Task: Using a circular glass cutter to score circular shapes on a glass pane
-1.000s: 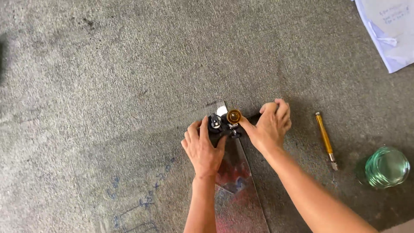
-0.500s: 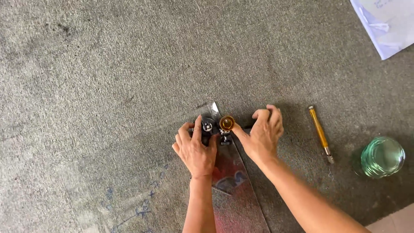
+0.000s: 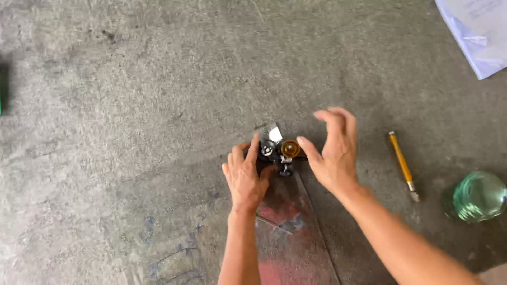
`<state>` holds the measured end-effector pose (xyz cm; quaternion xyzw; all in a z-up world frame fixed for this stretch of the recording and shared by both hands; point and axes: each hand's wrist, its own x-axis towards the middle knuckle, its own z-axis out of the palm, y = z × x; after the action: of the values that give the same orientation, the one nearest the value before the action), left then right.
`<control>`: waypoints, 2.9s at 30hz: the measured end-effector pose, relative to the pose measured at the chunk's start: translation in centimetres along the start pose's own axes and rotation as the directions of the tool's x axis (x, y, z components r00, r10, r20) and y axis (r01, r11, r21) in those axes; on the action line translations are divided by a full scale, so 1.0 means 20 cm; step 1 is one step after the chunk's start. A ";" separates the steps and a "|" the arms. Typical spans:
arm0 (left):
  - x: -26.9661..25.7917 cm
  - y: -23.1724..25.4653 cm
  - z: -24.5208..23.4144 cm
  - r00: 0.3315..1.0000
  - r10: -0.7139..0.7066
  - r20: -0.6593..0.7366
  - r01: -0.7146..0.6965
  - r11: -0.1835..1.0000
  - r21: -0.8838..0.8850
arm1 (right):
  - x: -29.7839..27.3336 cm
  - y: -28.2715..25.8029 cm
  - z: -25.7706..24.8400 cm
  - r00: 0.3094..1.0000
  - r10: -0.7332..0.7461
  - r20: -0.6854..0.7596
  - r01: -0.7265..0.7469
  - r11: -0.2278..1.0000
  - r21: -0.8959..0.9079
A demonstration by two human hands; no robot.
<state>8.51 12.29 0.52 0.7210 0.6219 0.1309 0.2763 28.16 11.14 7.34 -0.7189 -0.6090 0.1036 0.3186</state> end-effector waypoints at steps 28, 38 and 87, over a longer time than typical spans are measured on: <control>0.06 0.19 0.05 0.978 -0.087 -0.187 0.122 0.975 0.183 | -0.01 0.17 -0.19 0.980 -0.169 -0.106 0.175 0.984 0.046; 0.17 0.73 0.41 0.967 0.249 -0.047 -0.254 0.956 -0.149 | -0.74 0.85 -0.52 0.946 0.320 0.059 -0.225 0.774 -0.592; -0.56 -0.31 -0.08 0.798 -0.118 -0.590 0.297 0.930 0.216 | -1.01 0.72 -0.31 0.967 0.223 0.126 -0.194 0.958 -0.211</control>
<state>0.34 2.31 0.05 0.6087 0.7641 0.2126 -0.0204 38.26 -10.71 -1.14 -0.7975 -0.5590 0.1291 0.1867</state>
